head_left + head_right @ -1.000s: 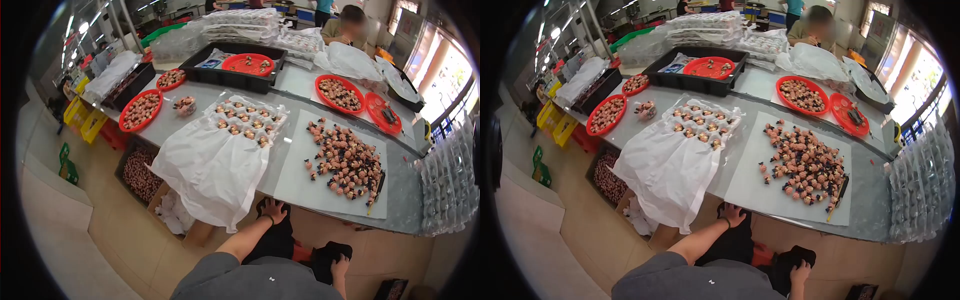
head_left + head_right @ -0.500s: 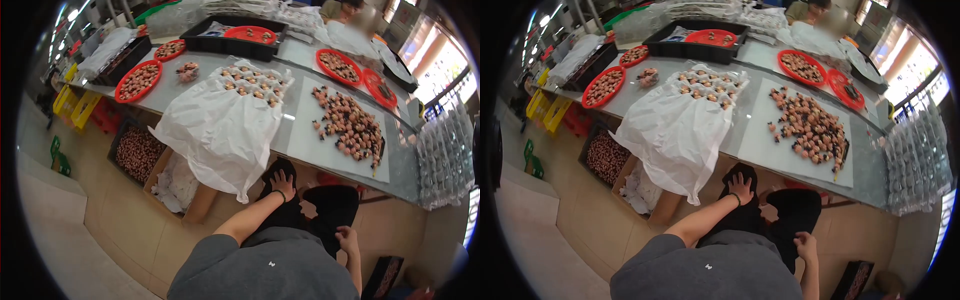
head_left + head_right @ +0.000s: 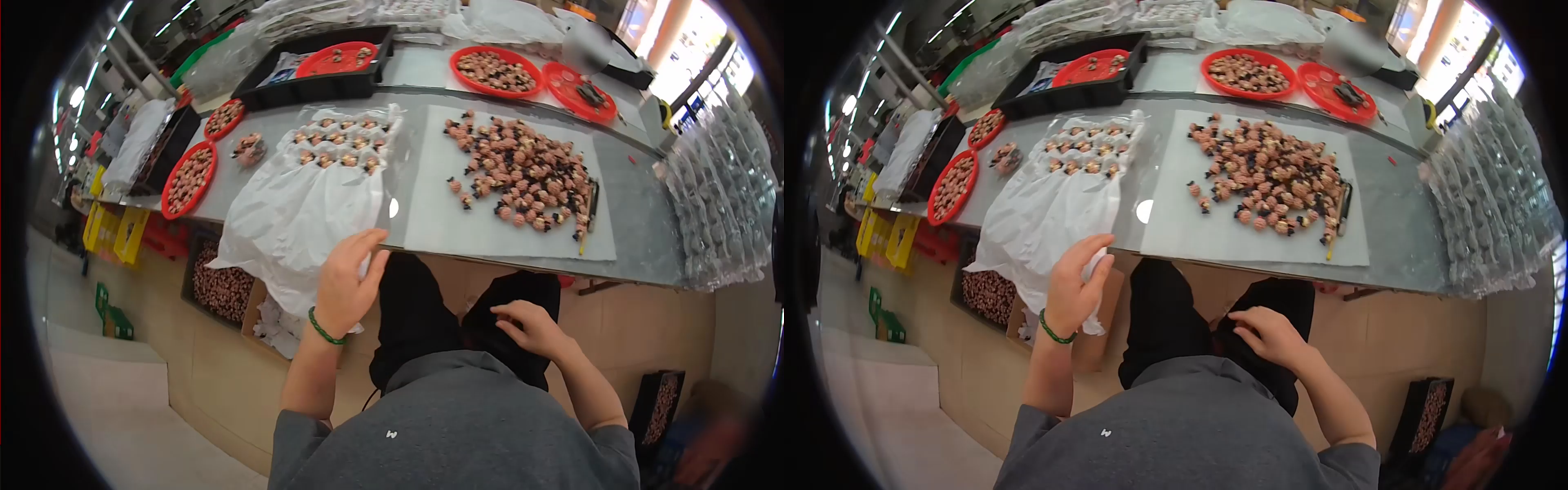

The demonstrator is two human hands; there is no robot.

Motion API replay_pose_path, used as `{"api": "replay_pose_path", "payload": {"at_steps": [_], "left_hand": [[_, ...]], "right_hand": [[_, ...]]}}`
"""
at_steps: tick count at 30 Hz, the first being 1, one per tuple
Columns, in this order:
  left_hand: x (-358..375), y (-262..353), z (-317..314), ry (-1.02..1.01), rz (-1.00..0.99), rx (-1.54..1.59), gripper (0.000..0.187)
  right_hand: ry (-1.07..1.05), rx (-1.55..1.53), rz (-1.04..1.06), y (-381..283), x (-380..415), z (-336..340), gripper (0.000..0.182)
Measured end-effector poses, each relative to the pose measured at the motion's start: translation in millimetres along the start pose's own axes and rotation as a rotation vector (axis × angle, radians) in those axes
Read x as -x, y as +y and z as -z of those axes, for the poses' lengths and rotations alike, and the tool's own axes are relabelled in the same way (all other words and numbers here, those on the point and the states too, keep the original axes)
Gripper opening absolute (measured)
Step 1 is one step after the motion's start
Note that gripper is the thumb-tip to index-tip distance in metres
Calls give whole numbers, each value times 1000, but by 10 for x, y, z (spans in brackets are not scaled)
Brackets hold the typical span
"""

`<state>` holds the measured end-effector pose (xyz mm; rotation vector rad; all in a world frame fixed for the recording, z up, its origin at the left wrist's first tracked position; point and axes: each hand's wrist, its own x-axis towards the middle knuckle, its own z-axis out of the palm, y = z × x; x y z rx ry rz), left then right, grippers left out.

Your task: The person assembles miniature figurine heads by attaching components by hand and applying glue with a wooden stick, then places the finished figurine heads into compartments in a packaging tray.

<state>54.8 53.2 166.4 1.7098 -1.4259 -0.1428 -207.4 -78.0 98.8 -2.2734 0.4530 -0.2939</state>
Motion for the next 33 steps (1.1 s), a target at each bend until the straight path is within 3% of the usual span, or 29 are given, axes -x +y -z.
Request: {"api": "replay_pose_path", "payload": {"at_steps": [1, 4, 7, 11, 13, 17, 22, 25, 30, 33], "left_hand": [[-71, 22, -98, -26, 24, 39, 21], [-284, 115, -414, -86, 74, 116, 19], [-465, 185, -593, -118, -133, -31, 19], [-635, 168, -145, -51, -186, -214, 17], [-797, -232, 234, -13, -235, -376, 17], [-965, -1395, 954, -28, 151, -652, 19], [-873, -1945, 1033, -49, -40, -882, 26], [-862, -2069, 991, -111, 225, -692, 34], [-1044, -2316, 975, -87, 238, -671, 33], [-1092, -2482, 894, -151, 224, -930, 34]], "right_hand": [[49, 17, 114, 9, -40, 26, 22], [97, 82, 172, 22, -136, 172, 21], [140, 73, 223, 49, -163, 263, 20], [267, -78, 126, 39, -167, 360, 18], [270, -107, 151, 59, -229, 354, 18], [317, -158, 110, 84, -350, 299, 19], [324, -194, 131, 29, -507, 162, 18], [339, -187, 77, 33, -508, 179, 18], [363, -197, -5, 120, -486, 153, 16], [378, -176, -59, 136, -467, 166, 15]]}}
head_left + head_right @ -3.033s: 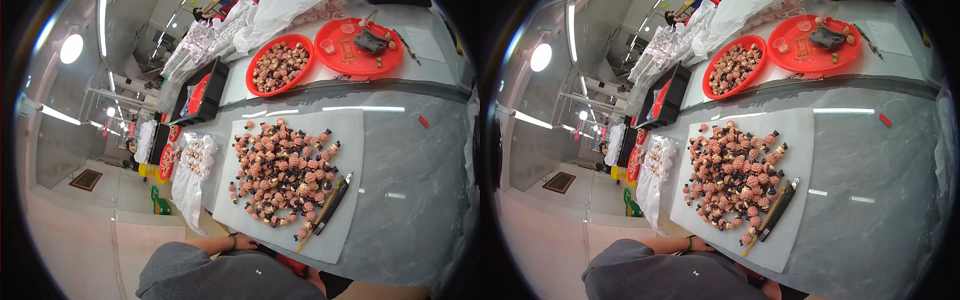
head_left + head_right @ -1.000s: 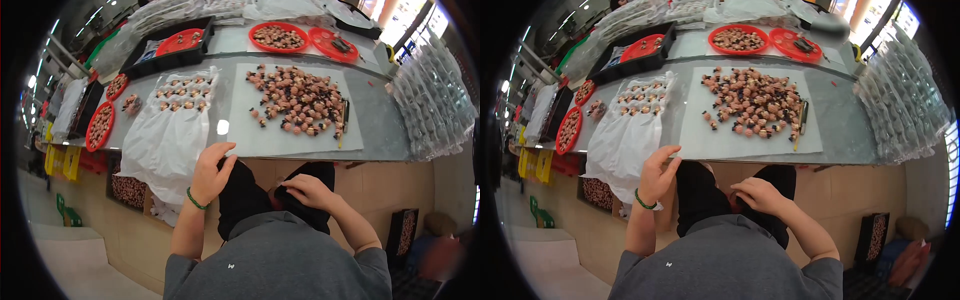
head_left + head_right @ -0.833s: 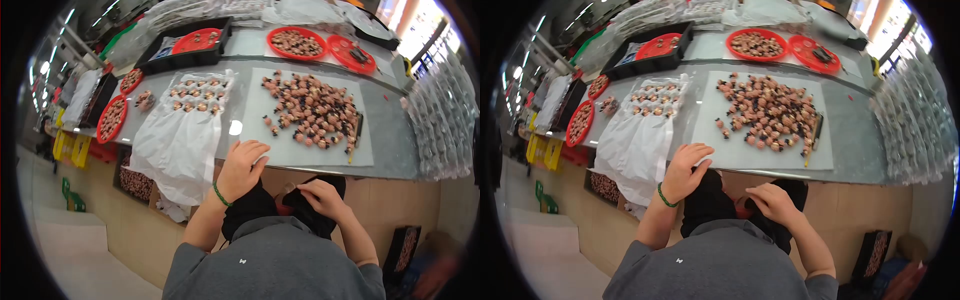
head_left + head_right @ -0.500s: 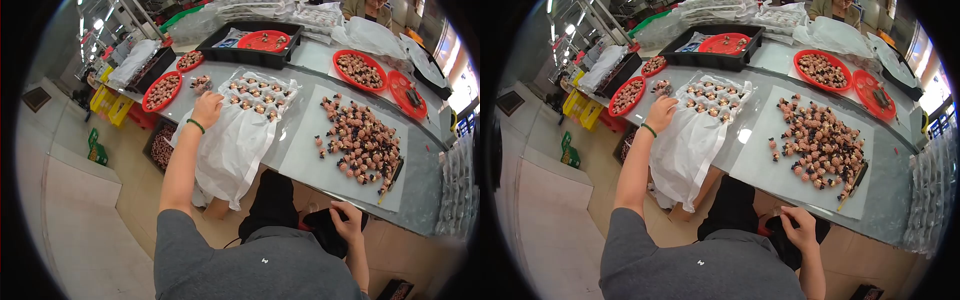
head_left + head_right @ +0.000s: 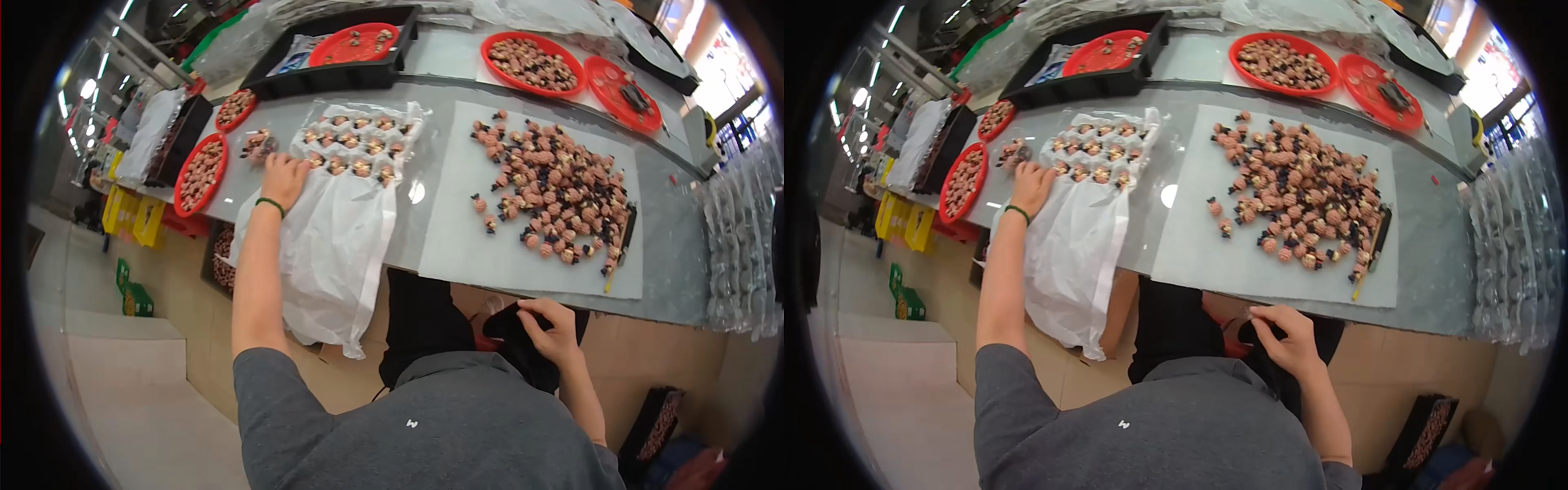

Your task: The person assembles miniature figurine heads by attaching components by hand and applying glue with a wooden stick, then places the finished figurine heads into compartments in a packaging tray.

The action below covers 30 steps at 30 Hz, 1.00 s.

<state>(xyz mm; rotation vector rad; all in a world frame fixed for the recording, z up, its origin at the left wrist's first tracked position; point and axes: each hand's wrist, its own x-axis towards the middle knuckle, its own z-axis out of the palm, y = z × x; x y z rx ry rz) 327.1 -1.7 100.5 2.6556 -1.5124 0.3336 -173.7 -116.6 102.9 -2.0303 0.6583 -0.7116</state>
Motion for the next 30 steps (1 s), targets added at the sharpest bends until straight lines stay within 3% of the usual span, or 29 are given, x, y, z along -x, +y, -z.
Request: {"api": "replay_pose_path", "payload": {"at_steps": [2, 7, 9, 13, 15, 17, 19, 20, 23, 28, 30], "left_hand": [[9, 47, -30, -36, 84, 18, 34], [-57, 251, 256, -153, 212, -20, 33], [-23, 609, 574, 245, 120, -296, 29], [217, 1702, 1118, 313, -160, 623, 19], [445, 2203, 1060, 314, -246, 928, 19], [625, 2575, 880, 242, -146, 1177, 18], [727, 2761, 679, 76, 88, 1365, 18], [764, 2810, 578, 78, 91, 1366, 18], [796, 2920, 333, -259, 327, 1878, 20], [717, 3004, 216, -330, 171, 1946, 22], [704, 3068, 197, -288, 257, 2064, 21]], "right_hand": [[11, -27, 88, 12, -32, -14, 15], [-27, -51, -2, -64, -250, -13, 15], [97, 33, 1, -112, -413, -43, 12], [179, 97, 84, -20, -824, -307, 15], [219, 451, 167, 21, -975, -466, 20], [223, 449, 186, 74, -1008, -527, 23], [221, 452, 219, 104, -1025, -559, 27], [218, 453, 222, 69, -1006, -551, 27], [260, 213, 74, -149, -867, -460, 25], [286, -71, 44, -95, -802, -448, 21], [240, -583, -210, -37, -797, -461, 20]]}}
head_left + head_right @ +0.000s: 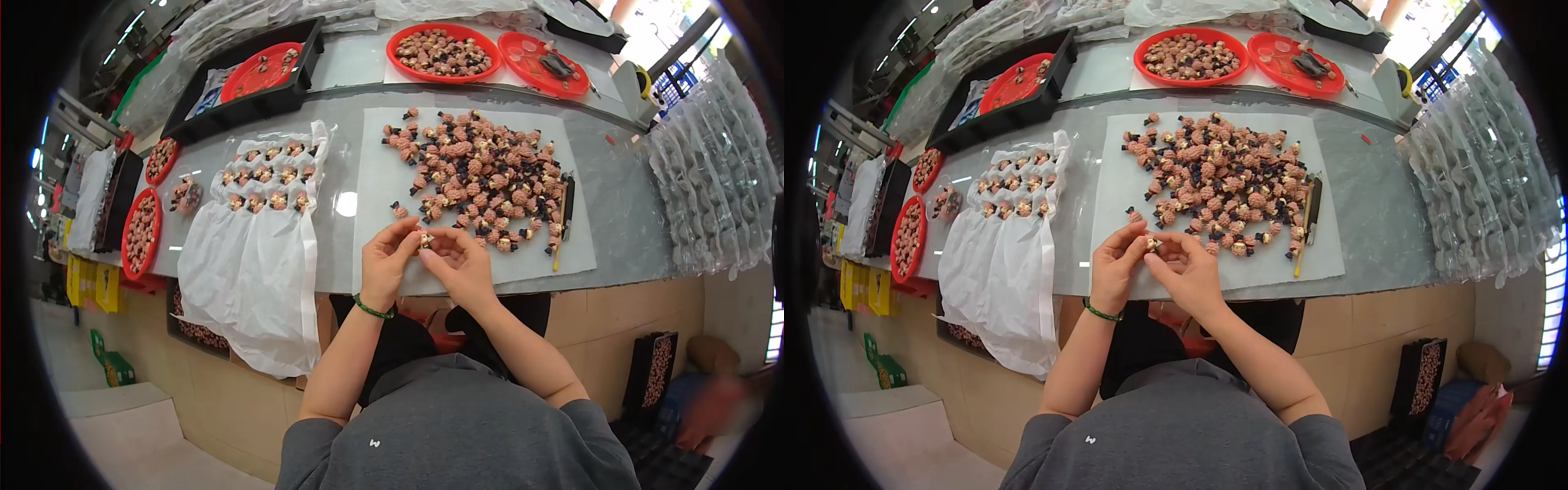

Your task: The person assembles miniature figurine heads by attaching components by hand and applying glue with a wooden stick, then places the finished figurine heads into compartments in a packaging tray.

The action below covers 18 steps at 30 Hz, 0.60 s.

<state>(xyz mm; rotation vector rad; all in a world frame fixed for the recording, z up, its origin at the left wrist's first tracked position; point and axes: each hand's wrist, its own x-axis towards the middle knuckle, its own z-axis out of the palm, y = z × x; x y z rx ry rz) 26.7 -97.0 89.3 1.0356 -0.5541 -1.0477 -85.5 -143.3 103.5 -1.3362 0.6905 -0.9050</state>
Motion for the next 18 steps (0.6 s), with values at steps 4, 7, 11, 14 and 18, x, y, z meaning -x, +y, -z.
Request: {"api": "replay_pose_path", "payload": {"at_steps": [4, 7, 11, 14, 18], "left_hand": [[-21, -71, 34, -1, 33, 78, 19], [-14, -57, 79, 2, 43, 92, 18], [-7, -60, 83, -9, 32, 72, 18], [-1, -77, 93, -30, 20, 2, 19], [4, -58, 84, -10, 22, -9, 18]], "right_hand": [[-1, -291, -178, 111, -6, 62, 20], [-18, -328, -183, 158, 31, 63, 21], [-27, -326, -150, 158, 37, 71, 22], [-19, -285, -152, 152, 50, 84, 22], [-7, -315, -199, 145, 44, 101, 23]]}}
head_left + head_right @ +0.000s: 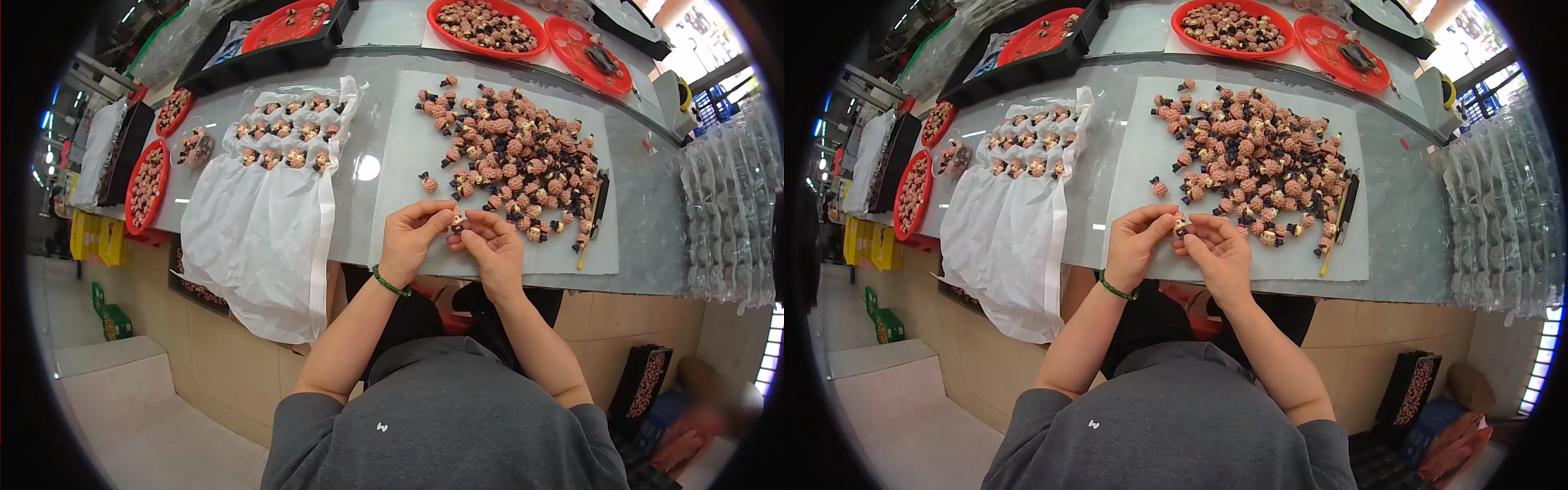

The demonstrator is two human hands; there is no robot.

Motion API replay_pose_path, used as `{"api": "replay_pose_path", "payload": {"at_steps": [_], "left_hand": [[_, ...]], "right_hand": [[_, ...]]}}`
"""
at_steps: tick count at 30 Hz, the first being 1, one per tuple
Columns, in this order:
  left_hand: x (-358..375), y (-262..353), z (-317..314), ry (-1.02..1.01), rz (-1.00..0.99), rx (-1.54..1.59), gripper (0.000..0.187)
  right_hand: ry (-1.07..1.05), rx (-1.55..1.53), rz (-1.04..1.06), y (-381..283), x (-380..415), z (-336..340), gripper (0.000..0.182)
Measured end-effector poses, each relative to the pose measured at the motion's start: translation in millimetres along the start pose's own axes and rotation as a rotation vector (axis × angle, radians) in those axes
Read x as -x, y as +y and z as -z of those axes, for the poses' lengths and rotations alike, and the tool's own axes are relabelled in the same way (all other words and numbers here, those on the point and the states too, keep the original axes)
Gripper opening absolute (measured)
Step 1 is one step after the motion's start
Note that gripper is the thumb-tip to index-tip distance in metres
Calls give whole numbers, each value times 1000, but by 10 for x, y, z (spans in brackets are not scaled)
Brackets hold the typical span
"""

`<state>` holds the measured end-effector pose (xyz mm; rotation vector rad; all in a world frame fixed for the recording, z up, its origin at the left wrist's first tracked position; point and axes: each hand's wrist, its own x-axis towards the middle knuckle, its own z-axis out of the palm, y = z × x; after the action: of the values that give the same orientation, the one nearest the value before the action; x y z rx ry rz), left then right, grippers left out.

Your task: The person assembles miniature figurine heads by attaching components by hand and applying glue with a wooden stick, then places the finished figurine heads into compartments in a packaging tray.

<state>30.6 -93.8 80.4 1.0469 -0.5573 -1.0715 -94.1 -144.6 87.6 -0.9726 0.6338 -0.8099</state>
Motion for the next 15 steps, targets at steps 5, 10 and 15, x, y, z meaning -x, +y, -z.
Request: {"api": "replay_pose_path", "payload": {"at_steps": [5, 10, 15], "left_hand": [[10, -5, -18, 16, -29, -9, 16], [17, -1, -30, 5, -94, -26, 14], [17, -7, -24, 20, -52, -25, 13]], "right_hand": [[-8, -57, -68, -38, -18, 23, 24], [-25, -1, -38, -13, -8, 21, 25], [-9, 12, -11, 25, -12, 18, 26]]}}
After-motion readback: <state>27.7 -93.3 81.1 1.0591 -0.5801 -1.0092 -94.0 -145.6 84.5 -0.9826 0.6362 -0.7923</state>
